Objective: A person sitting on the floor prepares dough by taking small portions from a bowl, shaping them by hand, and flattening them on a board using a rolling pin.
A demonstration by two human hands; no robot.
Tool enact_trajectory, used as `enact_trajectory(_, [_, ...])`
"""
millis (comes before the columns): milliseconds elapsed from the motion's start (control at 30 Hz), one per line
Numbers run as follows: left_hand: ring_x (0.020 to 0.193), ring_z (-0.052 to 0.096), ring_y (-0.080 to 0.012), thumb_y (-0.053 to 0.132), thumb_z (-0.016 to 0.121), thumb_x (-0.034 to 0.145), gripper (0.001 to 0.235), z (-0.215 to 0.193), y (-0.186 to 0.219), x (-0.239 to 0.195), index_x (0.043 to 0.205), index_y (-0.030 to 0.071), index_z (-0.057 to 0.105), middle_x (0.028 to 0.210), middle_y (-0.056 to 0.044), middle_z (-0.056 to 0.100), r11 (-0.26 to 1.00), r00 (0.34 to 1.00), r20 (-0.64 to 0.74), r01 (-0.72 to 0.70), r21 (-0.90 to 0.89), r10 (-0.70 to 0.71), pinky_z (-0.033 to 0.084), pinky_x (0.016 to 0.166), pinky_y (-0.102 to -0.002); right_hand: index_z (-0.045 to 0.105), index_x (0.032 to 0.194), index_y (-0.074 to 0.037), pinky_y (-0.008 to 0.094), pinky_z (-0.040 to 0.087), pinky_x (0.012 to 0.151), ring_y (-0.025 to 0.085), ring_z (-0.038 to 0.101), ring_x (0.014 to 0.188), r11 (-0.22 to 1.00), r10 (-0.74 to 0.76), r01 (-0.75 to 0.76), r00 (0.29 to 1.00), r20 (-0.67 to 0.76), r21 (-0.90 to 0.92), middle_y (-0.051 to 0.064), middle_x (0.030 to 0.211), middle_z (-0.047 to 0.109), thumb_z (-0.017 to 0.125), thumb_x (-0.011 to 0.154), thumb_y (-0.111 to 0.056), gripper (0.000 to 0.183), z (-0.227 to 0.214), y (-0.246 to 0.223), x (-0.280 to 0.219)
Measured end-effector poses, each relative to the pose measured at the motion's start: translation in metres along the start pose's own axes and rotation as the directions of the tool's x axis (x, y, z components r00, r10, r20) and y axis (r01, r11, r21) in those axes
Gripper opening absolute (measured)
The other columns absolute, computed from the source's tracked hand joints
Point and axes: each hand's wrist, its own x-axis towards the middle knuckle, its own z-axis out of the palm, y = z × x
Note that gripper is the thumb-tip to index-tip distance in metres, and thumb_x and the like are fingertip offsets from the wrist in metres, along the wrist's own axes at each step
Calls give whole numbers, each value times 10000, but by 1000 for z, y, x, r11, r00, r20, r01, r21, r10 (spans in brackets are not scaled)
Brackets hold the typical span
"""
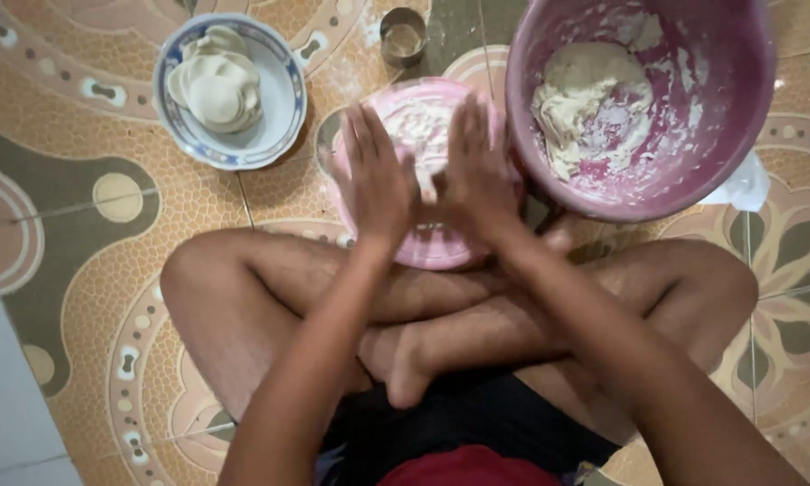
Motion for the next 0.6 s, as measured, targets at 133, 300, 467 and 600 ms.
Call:
enact_trajectory(133, [1638, 72, -257, 463, 500, 1154, 834, 9, 6, 19, 1651, 6, 10, 1742, -139, -8, 997, 1000, -30, 9, 75, -6, 78, 1285, -687, 50, 1615, 91, 633, 11, 1287, 444, 79, 1610, 993, -116, 102, 951, -287, -62, 326, 1695, 42, 331, 1103, -491, 824, 60, 44, 39])
enact_trajectory(300, [1583, -69, -213, 415, 383, 1127, 760, -35, 15, 23, 1628, -17, 8, 1720, -118, -57, 993, 978, 202, 70, -97, -50, -114, 1245, -595, -88, 1667, -9, 621, -31, 1337, 323, -131, 1621, 994, -110, 98, 948, -299, -55, 167, 1732, -162, -7, 1065, -683, 907, 90, 63, 46])
enact_trajectory(467, [1611, -14, -291, 555, 276, 1143, 771, -1, 2, -49, 1649, 38, 8, 1727, -122, -71, 995, 994, 51, -96, 30, 95, 39, 1262, -696, -90, 1600, 41, 613, -41, 1279, 366, -6, 1613, 1000, -12, 11, 991, -132, -4, 269, 1709, -54, 87, 1077, -551, 810, 58, 15, -36])
enact_trajectory(600, [1588, 160, -309, 471, 503, 1080, 780, 21, 10, 0, 1618, 4, 186, 1704, -157, 198, 994, 996, -83, -45, -102, 37, 74, 1248, -660, 27, 1613, 90, 586, 78, 1317, 443, 53, 1608, 998, -42, 22, 945, -324, -67, 310, 1696, 23, 258, 1143, -492, 783, 71, 40, 18])
